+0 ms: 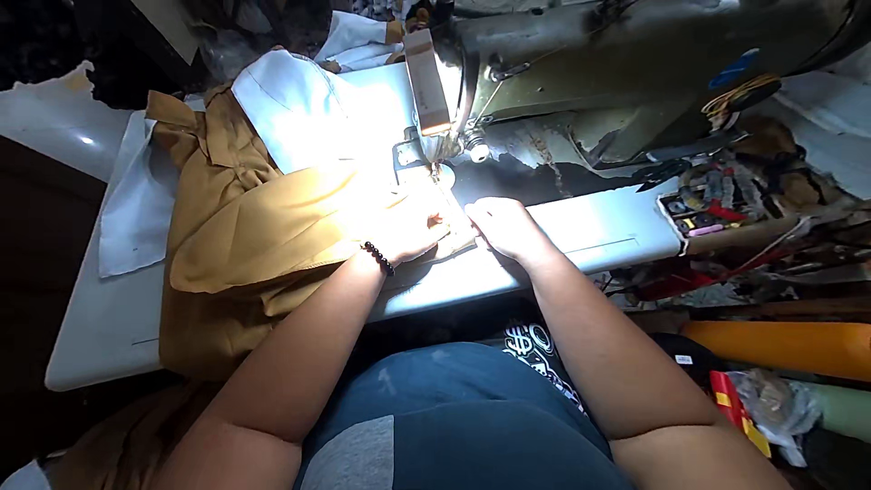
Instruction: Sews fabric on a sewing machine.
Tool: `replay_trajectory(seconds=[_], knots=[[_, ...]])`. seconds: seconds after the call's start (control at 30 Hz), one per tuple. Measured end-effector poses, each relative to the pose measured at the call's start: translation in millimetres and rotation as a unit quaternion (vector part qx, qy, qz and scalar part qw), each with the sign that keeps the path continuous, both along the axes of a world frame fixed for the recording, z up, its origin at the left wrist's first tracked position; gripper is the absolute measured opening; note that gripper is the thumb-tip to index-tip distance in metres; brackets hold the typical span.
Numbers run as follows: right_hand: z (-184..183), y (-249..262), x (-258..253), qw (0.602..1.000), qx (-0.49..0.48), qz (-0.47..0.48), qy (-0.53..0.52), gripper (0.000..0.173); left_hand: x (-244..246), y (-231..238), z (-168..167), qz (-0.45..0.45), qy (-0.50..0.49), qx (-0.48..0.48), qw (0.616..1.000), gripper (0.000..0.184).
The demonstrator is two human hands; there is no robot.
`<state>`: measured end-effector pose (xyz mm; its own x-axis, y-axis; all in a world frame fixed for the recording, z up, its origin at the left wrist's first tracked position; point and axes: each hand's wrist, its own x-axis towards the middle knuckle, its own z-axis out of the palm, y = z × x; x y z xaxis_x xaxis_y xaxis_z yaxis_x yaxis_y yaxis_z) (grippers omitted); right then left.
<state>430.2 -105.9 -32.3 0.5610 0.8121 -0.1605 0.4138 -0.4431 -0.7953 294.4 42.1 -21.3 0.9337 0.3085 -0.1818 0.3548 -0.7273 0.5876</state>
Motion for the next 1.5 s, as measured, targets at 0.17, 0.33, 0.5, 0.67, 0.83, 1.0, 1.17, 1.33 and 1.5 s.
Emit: replay_trajectory(seconds=[0.17, 0.33, 0.5, 0.67, 0.83, 1.0, 1.17, 1.33, 1.5], knots=[[6, 3, -5, 0.996, -0.007, -0.029, 0.086, 0.041, -3, -3, -8, 0.044, -0.039, -0.061, 0.996, 0.033], [9, 7, -5, 0.992, -0.013, -0.043, 0.115, 0.042, -5, -5, -7, 0.062, -0.041, -0.111, 0.991, 0.025], [10, 6, -1, 0.993, -0.023, -0.024, 0.117, 0.043, -19, -22, 3, 0.067, -0.054, -0.096, 0.992, 0.025], [4, 1, -5, 0.998, -0.024, 0.041, -0.038, 0.043, -27, -20, -30, -0.093, -0.143, 0.012, 0.985, 0.034], [8, -3, -21, 0.985, -0.029, 0.063, -0.159, 0.037, -37, -34, -41, -0.109, -0.226, 0.174, 0.952, 0.017], [14, 0, -37, 0.978, -0.065, 0.026, -0.196, 0.031, -38, -34, -43, 0.038, -0.254, 0.104, 0.961, 0.029], [1, -2, -37, 0.965, -0.020, 0.043, -0.259, 0.029, -35, -34, -35, -0.015, -0.140, 0.106, 0.984, 0.038], [13, 0, -37, 0.978, -0.037, 0.033, -0.203, 0.032, -22, -33, -28, -0.066, -0.080, 0.232, 0.967, 0.053], [19, 3, -36, 0.993, -0.019, -0.015, -0.118, 0.027, 12, -11, -24, -0.083, -0.186, 0.288, 0.936, 0.011]])
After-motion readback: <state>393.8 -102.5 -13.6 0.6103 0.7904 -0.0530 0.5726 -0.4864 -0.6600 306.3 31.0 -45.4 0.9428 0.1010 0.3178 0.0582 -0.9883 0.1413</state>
